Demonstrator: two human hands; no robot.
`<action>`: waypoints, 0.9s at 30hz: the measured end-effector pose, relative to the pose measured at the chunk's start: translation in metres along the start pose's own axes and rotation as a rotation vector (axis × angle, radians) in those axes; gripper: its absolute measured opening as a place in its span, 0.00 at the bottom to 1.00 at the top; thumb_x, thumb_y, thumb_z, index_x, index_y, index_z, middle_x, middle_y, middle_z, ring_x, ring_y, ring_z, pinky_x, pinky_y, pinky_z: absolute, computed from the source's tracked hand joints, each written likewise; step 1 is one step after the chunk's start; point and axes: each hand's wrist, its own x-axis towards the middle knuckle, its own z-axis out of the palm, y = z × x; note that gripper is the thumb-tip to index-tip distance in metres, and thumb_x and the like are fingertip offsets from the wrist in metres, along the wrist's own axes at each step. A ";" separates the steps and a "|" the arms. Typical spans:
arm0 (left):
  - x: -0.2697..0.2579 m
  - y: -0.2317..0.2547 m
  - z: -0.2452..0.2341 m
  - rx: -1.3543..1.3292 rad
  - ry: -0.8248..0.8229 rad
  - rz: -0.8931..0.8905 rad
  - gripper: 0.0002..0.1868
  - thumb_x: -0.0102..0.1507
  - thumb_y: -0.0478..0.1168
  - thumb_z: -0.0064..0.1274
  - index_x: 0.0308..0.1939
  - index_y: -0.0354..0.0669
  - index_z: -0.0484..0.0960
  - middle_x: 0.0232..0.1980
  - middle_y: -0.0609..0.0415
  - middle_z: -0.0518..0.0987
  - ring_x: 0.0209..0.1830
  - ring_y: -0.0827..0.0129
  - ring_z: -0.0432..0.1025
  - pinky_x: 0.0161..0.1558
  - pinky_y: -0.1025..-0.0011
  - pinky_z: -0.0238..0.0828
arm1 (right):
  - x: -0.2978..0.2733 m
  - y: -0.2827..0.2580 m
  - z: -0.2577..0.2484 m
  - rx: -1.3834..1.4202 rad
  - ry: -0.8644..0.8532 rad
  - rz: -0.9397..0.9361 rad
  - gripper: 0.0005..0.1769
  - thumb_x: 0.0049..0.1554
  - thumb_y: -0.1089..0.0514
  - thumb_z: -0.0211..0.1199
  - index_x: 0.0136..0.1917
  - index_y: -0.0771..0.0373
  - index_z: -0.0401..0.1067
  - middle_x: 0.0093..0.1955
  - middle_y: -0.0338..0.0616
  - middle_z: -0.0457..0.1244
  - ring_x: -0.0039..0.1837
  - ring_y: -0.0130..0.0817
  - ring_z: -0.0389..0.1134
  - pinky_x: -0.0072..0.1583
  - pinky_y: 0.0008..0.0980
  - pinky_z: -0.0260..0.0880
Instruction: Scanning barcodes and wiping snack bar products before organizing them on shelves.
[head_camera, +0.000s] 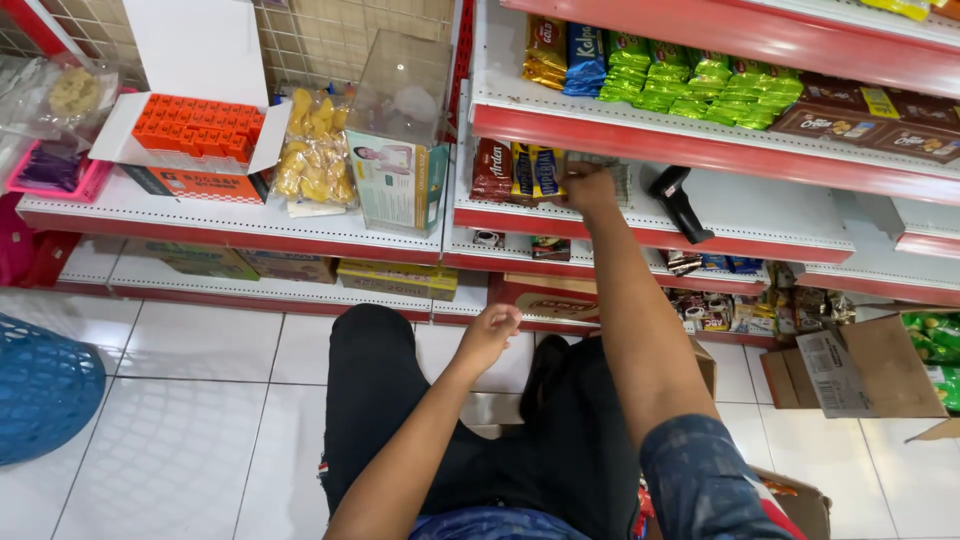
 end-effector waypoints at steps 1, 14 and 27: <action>-0.003 -0.005 -0.004 0.000 -0.001 0.001 0.19 0.67 0.53 0.53 0.52 0.43 0.79 0.51 0.54 0.81 0.44 0.73 0.77 0.43 0.71 0.74 | 0.006 0.000 0.005 0.000 0.001 -0.001 0.16 0.55 0.65 0.66 0.57 0.68 0.73 0.48 0.52 0.71 0.45 0.40 0.75 0.44 0.37 0.81; -0.015 -0.028 -0.032 0.047 0.049 -0.209 0.14 0.67 0.48 0.51 0.51 0.46 0.80 0.55 0.56 0.80 0.47 0.73 0.78 0.45 0.72 0.73 | 0.024 0.017 0.032 -0.670 0.103 -0.133 0.18 0.51 0.43 0.71 0.49 0.55 0.82 0.49 0.41 0.73 0.52 0.36 0.75 0.57 0.33 0.73; 0.027 0.004 0.073 0.248 -0.140 0.231 0.17 0.70 0.50 0.51 0.51 0.41 0.80 0.45 0.51 0.84 0.45 0.68 0.80 0.46 0.71 0.77 | -0.264 0.187 -0.119 0.091 0.609 -0.088 0.11 0.67 0.57 0.61 0.55 0.67 0.77 0.35 0.40 0.64 0.33 0.19 0.62 0.35 0.21 0.60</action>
